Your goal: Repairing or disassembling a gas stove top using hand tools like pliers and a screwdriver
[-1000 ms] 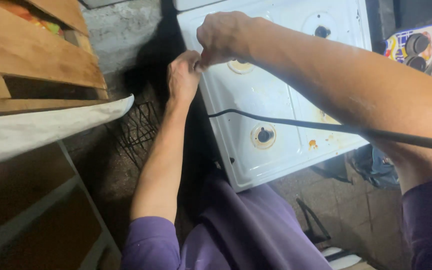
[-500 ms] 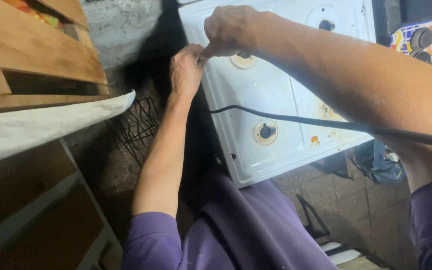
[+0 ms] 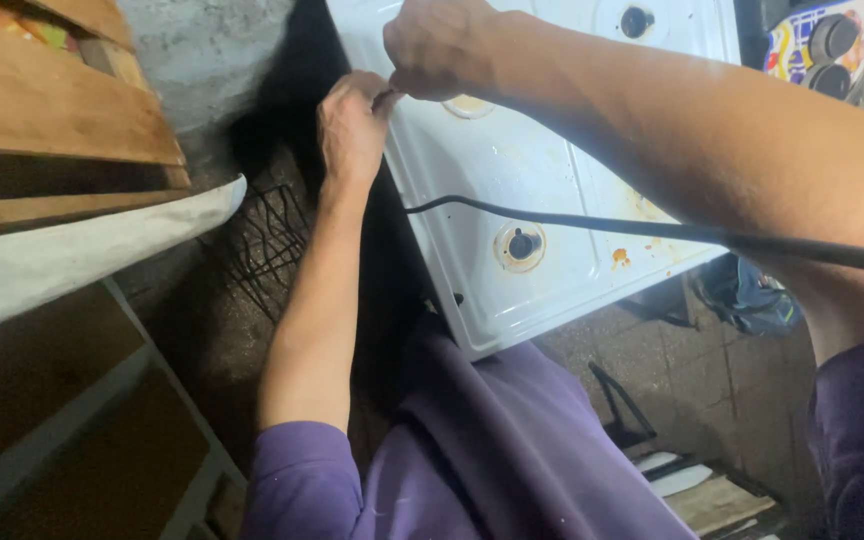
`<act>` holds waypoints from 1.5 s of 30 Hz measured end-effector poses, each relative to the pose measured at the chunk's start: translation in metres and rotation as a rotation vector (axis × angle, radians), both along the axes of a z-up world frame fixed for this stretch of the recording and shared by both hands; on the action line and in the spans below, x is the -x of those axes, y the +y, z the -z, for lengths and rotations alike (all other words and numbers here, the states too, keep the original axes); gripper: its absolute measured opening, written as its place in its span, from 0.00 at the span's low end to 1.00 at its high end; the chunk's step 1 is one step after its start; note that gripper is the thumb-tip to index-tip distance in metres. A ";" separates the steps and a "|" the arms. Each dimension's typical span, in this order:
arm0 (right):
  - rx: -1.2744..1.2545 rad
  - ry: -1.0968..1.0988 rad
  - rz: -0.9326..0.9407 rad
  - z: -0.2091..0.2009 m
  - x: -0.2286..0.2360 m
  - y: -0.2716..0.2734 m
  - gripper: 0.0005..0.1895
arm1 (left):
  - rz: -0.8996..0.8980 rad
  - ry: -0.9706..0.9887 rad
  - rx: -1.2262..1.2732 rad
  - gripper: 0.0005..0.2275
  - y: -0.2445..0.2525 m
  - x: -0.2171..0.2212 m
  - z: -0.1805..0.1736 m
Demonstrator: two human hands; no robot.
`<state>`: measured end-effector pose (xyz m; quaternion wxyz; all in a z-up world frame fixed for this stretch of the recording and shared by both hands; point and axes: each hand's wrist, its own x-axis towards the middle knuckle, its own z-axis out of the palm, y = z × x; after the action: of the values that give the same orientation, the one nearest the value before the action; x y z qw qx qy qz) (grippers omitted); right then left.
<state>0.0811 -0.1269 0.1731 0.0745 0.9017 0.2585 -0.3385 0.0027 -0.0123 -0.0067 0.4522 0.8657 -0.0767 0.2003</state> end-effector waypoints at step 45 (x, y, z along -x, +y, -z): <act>-0.129 -0.303 -0.507 0.017 0.013 -0.008 0.15 | 0.070 0.140 -0.208 0.14 0.011 0.000 -0.028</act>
<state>0.0682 -0.1346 0.1566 0.1371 0.8515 0.4823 -0.1535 0.0027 -0.0009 0.0216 0.3709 0.9166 -0.0953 0.1148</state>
